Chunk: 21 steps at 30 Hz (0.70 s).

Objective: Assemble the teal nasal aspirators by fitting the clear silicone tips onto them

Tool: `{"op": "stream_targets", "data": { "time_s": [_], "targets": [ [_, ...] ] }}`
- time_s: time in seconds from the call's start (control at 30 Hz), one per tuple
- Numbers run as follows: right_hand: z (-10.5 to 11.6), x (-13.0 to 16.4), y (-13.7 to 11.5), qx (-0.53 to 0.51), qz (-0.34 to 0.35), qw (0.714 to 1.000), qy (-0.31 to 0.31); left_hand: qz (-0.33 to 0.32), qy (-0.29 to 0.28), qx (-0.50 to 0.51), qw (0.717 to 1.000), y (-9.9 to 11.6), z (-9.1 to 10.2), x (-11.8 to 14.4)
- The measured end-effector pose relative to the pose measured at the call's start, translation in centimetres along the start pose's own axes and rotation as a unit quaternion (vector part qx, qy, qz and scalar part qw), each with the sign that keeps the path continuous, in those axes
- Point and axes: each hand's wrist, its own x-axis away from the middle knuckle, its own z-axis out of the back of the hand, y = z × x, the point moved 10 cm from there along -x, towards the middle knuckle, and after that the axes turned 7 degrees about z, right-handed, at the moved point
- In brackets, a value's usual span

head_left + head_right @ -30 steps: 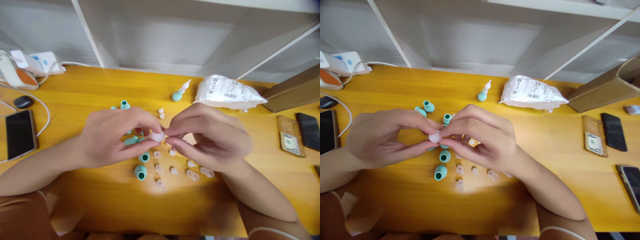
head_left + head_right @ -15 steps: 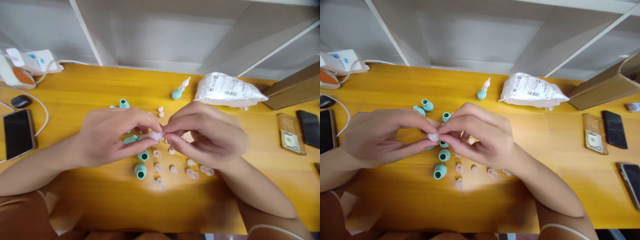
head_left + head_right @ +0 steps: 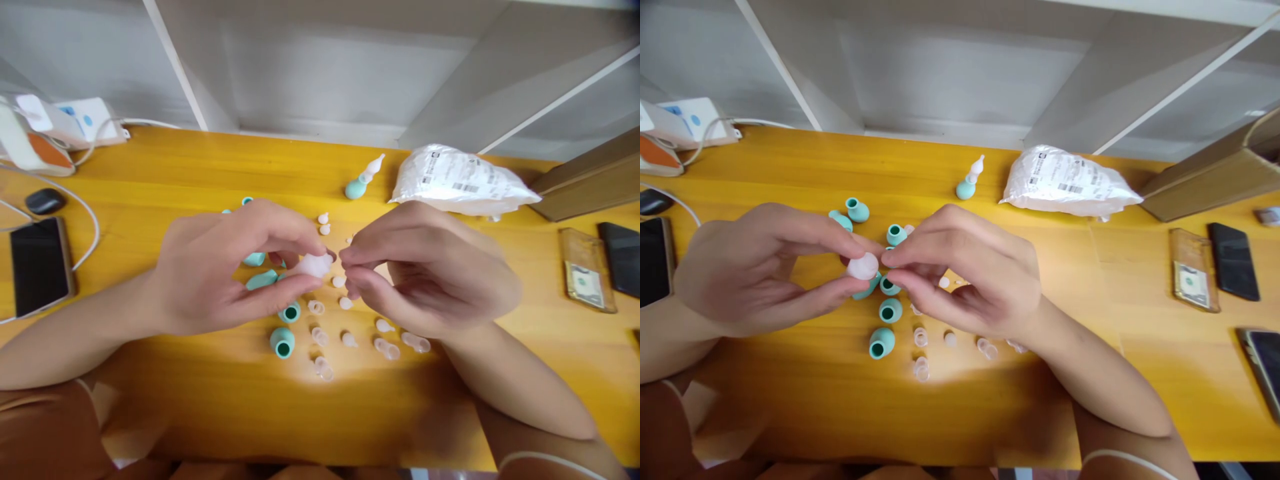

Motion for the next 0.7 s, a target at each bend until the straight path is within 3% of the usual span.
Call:
{"op": "stream_targets", "data": {
  "time_s": [0.27,0.5,0.57,0.7],
  "targets": [
    [0.2,0.2,0.9,0.007,-0.024,1.000,-0.010,-0.016,0.017,-0.071,0.997,0.7,0.4,-0.2],
    [2.5,0.9,3.1,0.044,-0.126,0.990,0.042,-0.011,-0.012,-0.097,0.995,0.3,0.1,-0.5],
    [2.8,0.6,3.4,0.063,-0.140,0.988,0.012,-0.021,-0.004,-0.090,0.996,0.7,0.1,-0.7],
    [2.0,0.7,4.6,0.080,-0.122,0.977,-0.155,-0.022,0.047,-0.099,0.994,1.5,0.4,-0.9]
  ]
}}
